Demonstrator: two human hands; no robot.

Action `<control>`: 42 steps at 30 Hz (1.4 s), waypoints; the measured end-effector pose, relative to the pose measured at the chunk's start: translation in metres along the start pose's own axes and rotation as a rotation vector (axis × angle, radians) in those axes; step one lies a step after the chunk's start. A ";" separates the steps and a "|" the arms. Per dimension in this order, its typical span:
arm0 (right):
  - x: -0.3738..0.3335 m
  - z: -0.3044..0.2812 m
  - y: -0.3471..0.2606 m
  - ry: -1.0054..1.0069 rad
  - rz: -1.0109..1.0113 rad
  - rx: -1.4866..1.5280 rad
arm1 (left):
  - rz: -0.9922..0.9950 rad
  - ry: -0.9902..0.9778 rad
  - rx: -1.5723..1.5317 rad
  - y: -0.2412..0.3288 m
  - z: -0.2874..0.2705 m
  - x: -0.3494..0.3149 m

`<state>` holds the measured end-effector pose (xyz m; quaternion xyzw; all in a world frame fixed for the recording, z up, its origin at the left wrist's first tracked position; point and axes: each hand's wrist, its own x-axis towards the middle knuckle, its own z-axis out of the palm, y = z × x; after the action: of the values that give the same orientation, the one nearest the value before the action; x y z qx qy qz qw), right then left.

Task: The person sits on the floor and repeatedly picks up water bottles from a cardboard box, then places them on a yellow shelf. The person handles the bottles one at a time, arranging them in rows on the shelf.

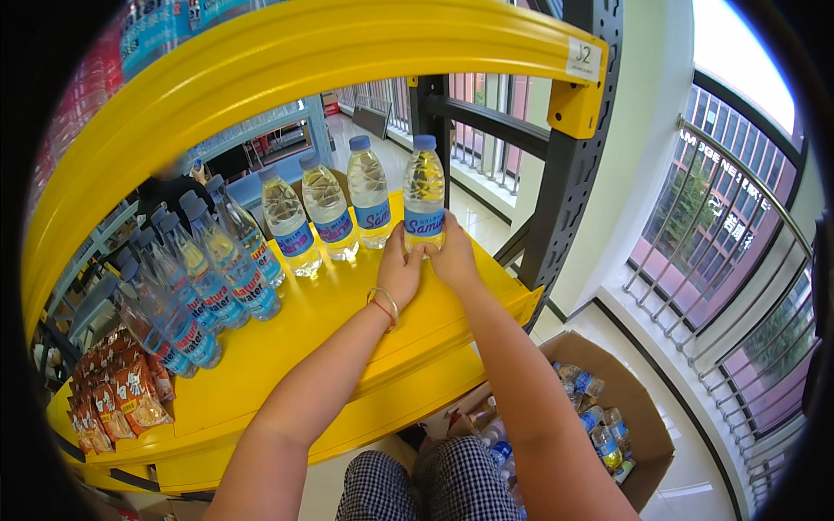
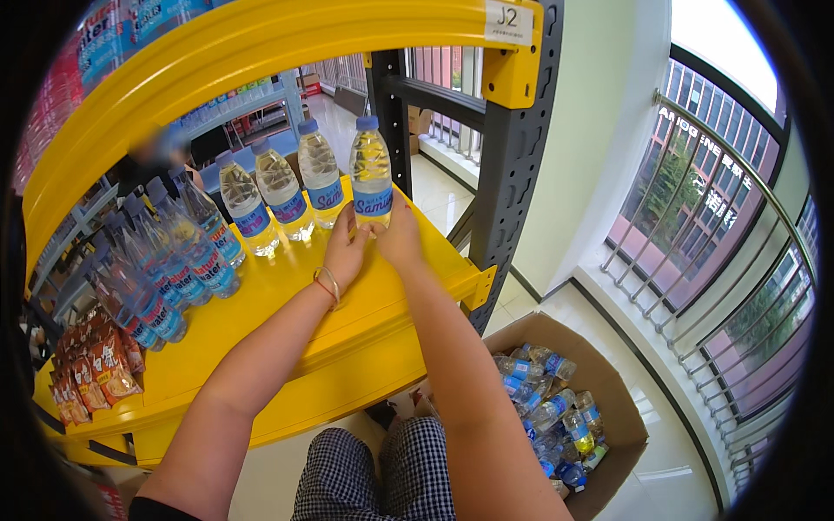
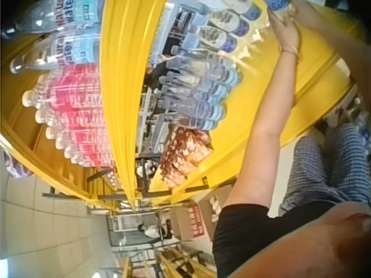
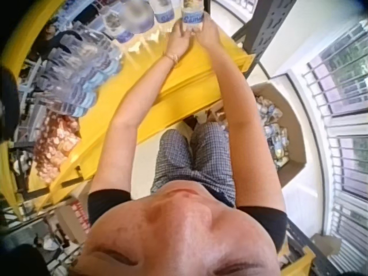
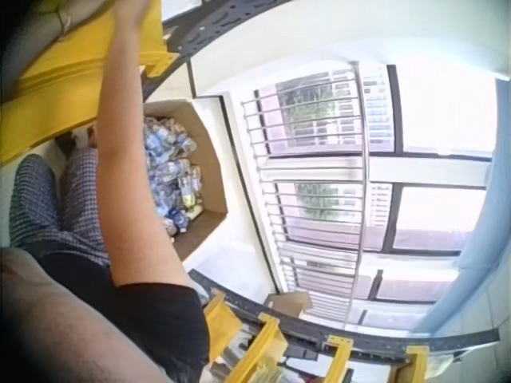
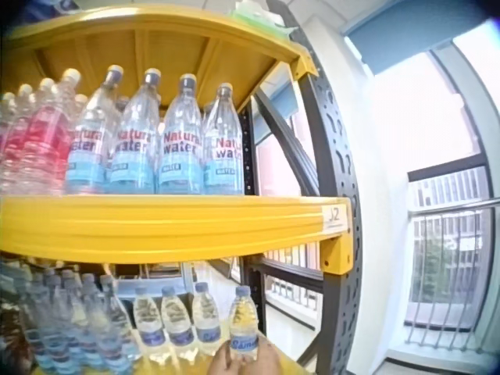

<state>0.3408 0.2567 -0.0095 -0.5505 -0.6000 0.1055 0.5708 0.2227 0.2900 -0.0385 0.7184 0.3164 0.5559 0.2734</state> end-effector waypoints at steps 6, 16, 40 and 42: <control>0.023 0.012 0.007 -0.012 0.046 -0.103 | -0.236 -0.156 0.151 0.009 0.001 0.010; 0.045 0.025 0.032 -0.072 0.006 -0.025 | -0.189 -0.111 0.153 0.012 0.006 0.013; 0.044 0.022 0.030 -0.222 -0.013 -0.038 | -0.158 -0.058 0.290 -0.002 0.007 0.014; 0.044 0.021 0.028 -0.234 0.001 -0.019 | -0.147 -0.051 0.305 -0.002 0.007 0.014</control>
<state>0.3509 0.3121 -0.0123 -0.5399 -0.6633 0.1638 0.4916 0.2315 0.3014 -0.0325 0.7404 0.4417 0.4614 0.2093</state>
